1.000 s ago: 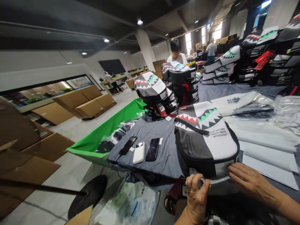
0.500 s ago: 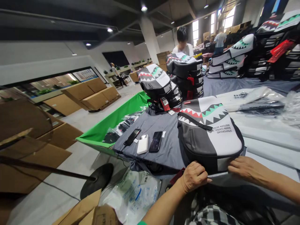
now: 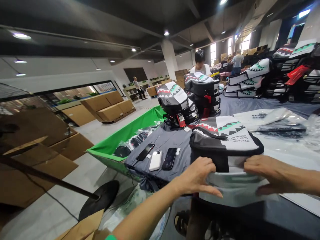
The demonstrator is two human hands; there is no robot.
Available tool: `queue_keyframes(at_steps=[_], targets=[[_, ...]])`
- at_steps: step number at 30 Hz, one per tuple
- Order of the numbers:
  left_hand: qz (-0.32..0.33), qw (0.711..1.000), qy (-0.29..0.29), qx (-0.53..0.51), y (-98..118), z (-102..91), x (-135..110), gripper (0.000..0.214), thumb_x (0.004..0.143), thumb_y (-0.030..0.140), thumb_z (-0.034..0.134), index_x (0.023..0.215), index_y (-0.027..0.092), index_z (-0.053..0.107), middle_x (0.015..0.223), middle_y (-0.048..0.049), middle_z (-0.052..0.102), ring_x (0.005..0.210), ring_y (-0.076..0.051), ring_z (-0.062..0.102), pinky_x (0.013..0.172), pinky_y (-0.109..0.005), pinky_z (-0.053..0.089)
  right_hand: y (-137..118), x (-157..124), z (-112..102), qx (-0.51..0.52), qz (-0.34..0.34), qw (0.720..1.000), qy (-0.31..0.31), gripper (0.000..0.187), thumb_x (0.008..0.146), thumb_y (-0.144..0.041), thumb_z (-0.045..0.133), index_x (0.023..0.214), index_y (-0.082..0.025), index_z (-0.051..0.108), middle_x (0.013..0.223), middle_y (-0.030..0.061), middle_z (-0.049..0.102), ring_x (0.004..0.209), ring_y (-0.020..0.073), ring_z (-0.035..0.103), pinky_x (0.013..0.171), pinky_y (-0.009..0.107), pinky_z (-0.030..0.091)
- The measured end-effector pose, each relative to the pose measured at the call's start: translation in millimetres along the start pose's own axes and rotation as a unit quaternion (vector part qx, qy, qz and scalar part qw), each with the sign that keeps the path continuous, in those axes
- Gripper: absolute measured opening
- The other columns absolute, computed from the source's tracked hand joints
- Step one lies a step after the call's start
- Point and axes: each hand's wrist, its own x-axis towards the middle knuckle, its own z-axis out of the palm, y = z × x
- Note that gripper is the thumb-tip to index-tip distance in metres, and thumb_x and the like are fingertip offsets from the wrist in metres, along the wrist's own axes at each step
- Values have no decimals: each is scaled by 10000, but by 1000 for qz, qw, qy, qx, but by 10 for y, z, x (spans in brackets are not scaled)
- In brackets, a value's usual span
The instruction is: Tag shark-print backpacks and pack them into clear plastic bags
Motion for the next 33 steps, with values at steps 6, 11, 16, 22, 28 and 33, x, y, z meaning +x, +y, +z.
queue_keyframes(at_steps=[6,11,16,22,28,33], targets=[[27,991,64,117,-11,-571,327,401,882,532,726,866,205,495,826,5,571,769,-177,545,689,-298,405,31,182,-220,-146,-29,964,221,283,1059,-448,394,963,-226,541,790,40,638,693,175,600,652,292,436],[47,935,227,267,-23,-384,439,211,954,93,449,778,203,490,747,-12,515,681,-172,499,636,-305,387,-95,158,-32,-207,44,936,281,304,975,-510,536,959,-206,527,831,58,637,669,191,583,610,305,441],[76,943,194,260,106,-284,418,239,1023,225,445,789,203,486,721,6,495,657,-163,501,636,-299,404,-60,40,16,-171,-4,940,296,103,990,-222,455,899,-225,503,744,15,578,616,164,529,606,298,422],[107,962,162,190,163,-235,299,213,1024,263,439,844,174,511,756,-15,523,687,-171,514,654,-294,416,-139,67,141,-210,29,909,358,119,965,-167,456,879,-228,511,730,10,558,650,170,517,633,310,419],[10,918,318,238,33,12,292,292,936,66,342,710,221,447,685,-12,469,618,-172,443,618,-307,359,-241,-13,277,-147,20,958,247,139,952,-273,556,1059,-191,525,895,59,629,776,183,600,717,303,493],[50,918,298,256,165,261,168,254,878,98,422,657,221,450,631,-9,464,573,-166,428,581,-317,336,-112,-140,365,-152,-40,962,221,234,928,-47,416,999,-230,543,796,16,592,682,168,548,665,301,456]])
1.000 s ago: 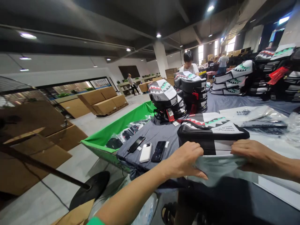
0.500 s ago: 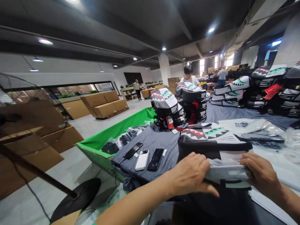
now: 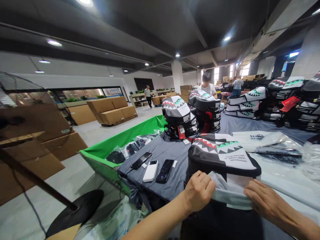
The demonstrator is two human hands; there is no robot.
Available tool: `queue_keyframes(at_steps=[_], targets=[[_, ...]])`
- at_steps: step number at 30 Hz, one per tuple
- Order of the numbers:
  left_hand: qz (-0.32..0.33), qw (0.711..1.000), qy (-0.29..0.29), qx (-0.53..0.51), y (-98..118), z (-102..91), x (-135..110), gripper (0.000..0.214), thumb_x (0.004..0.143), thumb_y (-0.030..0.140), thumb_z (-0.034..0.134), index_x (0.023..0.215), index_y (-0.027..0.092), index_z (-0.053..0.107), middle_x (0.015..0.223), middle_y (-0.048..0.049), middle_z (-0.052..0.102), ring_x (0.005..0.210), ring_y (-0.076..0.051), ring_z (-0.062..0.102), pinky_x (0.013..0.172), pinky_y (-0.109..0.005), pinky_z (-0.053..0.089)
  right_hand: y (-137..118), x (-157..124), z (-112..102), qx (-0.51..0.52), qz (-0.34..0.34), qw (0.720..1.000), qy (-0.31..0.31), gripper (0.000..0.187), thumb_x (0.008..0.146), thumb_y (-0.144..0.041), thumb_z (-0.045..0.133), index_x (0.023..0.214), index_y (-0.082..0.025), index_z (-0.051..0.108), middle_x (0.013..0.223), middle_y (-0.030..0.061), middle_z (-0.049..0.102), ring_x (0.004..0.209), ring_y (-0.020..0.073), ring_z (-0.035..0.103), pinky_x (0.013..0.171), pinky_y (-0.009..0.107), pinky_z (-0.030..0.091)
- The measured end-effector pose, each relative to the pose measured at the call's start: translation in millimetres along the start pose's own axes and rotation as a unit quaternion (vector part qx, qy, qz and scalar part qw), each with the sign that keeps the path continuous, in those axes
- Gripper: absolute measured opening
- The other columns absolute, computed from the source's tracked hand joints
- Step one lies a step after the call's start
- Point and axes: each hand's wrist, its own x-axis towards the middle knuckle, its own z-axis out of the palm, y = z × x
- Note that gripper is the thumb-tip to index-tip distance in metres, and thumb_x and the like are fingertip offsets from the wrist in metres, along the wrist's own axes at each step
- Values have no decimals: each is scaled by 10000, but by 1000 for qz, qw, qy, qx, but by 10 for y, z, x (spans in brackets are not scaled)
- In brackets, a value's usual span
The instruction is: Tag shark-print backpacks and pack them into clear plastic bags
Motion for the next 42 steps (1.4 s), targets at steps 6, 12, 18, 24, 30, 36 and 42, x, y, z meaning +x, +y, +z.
queue_keyframes(at_steps=[6,12,18,24,30,36,42], targets=[[-42,999,-29,-2,282,85,-276,261,868,332,539,641,227,469,597,-13,485,543,-164,469,533,-332,300,-218,-21,324,-29,84,989,118,169,934,-78,439,888,-225,506,721,2,498,656,171,461,637,318,395],[-88,995,-27,41,225,92,-304,283,935,240,475,653,222,481,590,-13,490,545,-168,463,547,-341,298,-281,-155,373,33,45,998,17,135,938,-114,522,1043,-193,553,832,29,634,707,150,575,658,282,486],[-96,995,-32,27,320,42,-448,250,890,174,467,646,216,495,595,-20,486,562,-174,476,553,-326,347,-110,-286,288,47,-16,998,-39,262,967,-66,429,1112,-206,596,846,30,678,741,156,636,695,281,546],[-101,991,-70,-53,737,292,-848,254,930,401,561,812,178,591,686,-49,599,644,-193,589,641,-338,515,-294,-770,808,-81,167,977,110,297,901,-58,484,1081,-256,611,877,45,647,792,224,669,716,367,593],[-192,969,-96,-123,837,342,-920,435,1009,410,526,1297,84,507,799,-60,695,693,-198,654,741,-359,571,-371,-934,733,-26,164,985,37,420,847,-105,508,1243,-234,557,955,76,635,803,225,671,652,331,598],[-244,919,-248,-184,706,376,-781,246,910,397,737,982,207,600,709,42,679,664,-155,657,758,-331,485,-145,-658,333,97,136,977,-131,215,928,-173,515,1118,-228,599,884,33,628,713,159,646,590,245,499],[-45,954,-211,-206,472,331,-697,106,965,182,590,881,191,653,1107,-73,711,1105,-187,635,921,-324,510,-88,-432,334,21,5,994,-107,334,864,51,375,845,-226,561,915,21,676,711,139,607,648,267,425]])
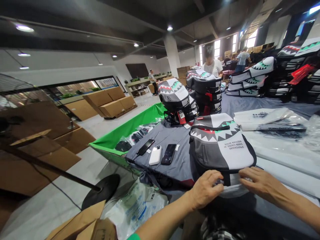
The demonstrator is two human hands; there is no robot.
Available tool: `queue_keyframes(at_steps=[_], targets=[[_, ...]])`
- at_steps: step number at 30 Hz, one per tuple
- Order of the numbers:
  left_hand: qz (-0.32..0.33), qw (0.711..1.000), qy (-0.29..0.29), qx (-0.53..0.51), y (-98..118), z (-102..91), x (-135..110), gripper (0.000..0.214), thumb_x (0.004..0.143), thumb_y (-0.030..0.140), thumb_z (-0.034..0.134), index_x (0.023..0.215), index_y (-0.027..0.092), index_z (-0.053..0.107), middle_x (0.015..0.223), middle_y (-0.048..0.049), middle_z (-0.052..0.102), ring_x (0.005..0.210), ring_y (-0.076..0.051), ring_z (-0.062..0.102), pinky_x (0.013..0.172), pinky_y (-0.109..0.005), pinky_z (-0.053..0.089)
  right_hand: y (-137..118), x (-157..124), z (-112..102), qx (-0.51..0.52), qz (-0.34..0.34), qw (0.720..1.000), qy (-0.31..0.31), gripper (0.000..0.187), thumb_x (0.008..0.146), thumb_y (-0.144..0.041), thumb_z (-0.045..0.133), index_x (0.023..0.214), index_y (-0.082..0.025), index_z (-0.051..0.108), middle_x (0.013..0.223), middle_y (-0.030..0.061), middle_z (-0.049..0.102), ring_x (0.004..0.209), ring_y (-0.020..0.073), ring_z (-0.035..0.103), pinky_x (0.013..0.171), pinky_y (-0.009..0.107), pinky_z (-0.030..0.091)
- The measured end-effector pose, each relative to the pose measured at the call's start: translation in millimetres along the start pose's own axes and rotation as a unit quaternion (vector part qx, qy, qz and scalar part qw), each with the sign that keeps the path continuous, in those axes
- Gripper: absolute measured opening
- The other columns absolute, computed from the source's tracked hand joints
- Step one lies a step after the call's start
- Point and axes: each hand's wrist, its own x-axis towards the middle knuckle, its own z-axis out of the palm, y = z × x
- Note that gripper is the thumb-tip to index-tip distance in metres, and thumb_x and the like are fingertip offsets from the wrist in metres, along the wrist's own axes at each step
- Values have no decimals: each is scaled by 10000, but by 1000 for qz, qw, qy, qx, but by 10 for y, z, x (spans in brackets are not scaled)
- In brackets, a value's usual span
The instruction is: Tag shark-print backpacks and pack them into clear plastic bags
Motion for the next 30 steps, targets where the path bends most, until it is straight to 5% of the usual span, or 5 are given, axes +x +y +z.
queue_keyframes(at_steps=[3,9,22,27,30], targets=[[131,983,-109,-68,-128,-85,110,153,968,140,546,866,199,643,1078,-36,725,1119,-143,619,1058,-277,455,39,97,-44,29,-35,996,-77,259,885,-5,426,825,-222,554,885,10,696,724,143,626,638,279,406],[79,974,-205,-50,-212,-98,271,292,940,469,688,984,187,627,780,13,676,775,-156,632,745,-259,473,159,245,-214,16,-30,971,-236,240,796,15,579,799,-225,596,750,-45,604,590,136,508,516,312,221],[327,940,30,89,-173,99,-37,133,913,166,605,781,184,612,562,62,411,495,-102,421,525,-273,378,-1,-191,-183,-111,-118,979,-119,250,932,-27,425,843,-222,552,751,-7,563,598,158,472,517,348,267],[292,946,115,78,-21,268,-261,158,924,171,615,1035,84,685,661,30,525,592,-113,533,644,-314,452,-330,-770,240,-62,96,993,7,284,974,-78,352,1029,-226,588,877,31,646,632,137,561,554,276,395],[249,959,116,75,-16,378,-364,197,928,157,637,1108,91,682,679,35,547,617,-111,546,678,-319,445,-589,-953,499,82,385,911,124,148,1005,-301,446,1038,-246,580,875,34,652,635,145,603,566,260,473]])
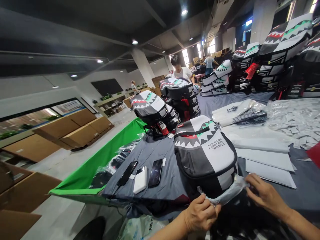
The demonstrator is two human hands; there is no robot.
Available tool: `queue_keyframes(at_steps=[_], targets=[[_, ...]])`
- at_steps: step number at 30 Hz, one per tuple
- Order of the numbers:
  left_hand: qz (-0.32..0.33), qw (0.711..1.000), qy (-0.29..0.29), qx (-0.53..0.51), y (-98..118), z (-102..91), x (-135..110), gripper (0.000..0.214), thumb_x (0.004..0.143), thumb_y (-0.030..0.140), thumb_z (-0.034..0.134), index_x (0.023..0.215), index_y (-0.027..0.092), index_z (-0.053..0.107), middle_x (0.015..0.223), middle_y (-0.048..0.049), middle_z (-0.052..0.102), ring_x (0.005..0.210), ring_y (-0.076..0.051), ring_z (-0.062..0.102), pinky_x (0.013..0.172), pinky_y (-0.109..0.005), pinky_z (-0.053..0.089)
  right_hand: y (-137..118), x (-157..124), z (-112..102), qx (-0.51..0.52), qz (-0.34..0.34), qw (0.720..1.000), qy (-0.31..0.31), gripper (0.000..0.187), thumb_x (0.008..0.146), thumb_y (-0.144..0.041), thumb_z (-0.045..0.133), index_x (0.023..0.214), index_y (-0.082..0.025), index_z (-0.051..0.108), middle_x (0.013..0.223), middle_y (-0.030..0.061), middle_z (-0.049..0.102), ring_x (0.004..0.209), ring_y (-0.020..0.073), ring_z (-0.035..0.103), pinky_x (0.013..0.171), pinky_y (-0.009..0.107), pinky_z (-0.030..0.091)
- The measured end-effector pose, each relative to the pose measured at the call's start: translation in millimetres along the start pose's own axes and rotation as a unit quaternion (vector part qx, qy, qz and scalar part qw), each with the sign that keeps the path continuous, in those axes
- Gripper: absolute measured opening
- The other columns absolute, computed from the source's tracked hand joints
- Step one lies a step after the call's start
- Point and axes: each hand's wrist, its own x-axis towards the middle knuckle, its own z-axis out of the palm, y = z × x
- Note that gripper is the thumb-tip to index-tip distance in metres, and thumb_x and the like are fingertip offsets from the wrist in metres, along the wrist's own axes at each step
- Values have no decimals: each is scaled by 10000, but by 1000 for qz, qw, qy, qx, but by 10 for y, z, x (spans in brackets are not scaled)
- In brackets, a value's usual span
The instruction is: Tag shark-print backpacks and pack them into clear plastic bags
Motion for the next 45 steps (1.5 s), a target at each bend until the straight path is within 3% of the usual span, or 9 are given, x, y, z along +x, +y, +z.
queue_keyframes(at_steps=[4,11,14,17,20,25,37,41,45], targets=[[-17,996,-80,32,51,85,-143,217,947,191,640,1154,138,678,751,21,611,684,-121,584,798,-339,470,-256,-31,227,253,301,919,40,423,862,-653,597,968,-244,578,747,-2,636,577,163,580,520,272,482],[-40,998,-15,-41,192,-181,107,172,927,157,555,1023,125,694,653,14,595,614,-128,561,871,-336,521,-520,235,556,361,423,812,180,579,736,-795,638,756,-219,584,690,-13,581,689,170,523,664,288,455],[-190,975,-29,-116,131,-147,490,219,972,209,480,1054,153,674,801,-61,705,725,-175,648,863,-353,551,-507,246,636,369,436,791,219,603,711,-816,644,733,-217,574,658,-32,531,656,151,451,618,273,403],[-432,835,-199,-276,-27,-2,819,389,1026,404,386,1079,163,686,905,-124,739,843,-240,700,795,-357,557,-495,275,666,369,447,782,229,610,699,-820,647,701,-218,545,627,-45,482,612,134,394,561,262,363],[-487,675,-318,-453,-145,129,942,571,998,567,325,853,171,711,737,-109,701,678,-229,684,673,-334,527,-522,312,710,370,460,766,255,604,694,-823,625,720,-228,524,627,-46,484,603,140,425,554,267,398],[-551,510,-268,-603,-194,233,902,500,839,597,517,832,130,695,755,-108,662,591,-191,599,593,-318,465,-525,386,873,338,497,746,288,563,760,-810,453,792,-250,500,643,-22,531,601,182,500,560,311,450],[-516,709,-274,-396,-213,100,988,148,833,257,643,714,168,649,601,61,419,602,-107,376,600,-250,297,-182,406,620,84,427,881,184,250,872,-423,466,950,-235,611,823,75,660,680,240,566,638,363,409],[-462,769,-302,-321,-156,182,986,63,869,208,654,833,166,683,746,13,646,690,-143,571,628,-229,397,-206,350,250,-7,40,996,74,310,960,-267,490,1240,-234,619,1118,102,701,1028,248,641,893,404,494],[-380,826,-360,-210,-87,230,939,157,902,140,579,1031,152,668,954,-81,749,836,-228,710,746,-285,542,-299,465,96,-82,-251,963,-63,371,925,-153,515,1289,-166,587,960,69,712,886,212,640,870,386,520]])
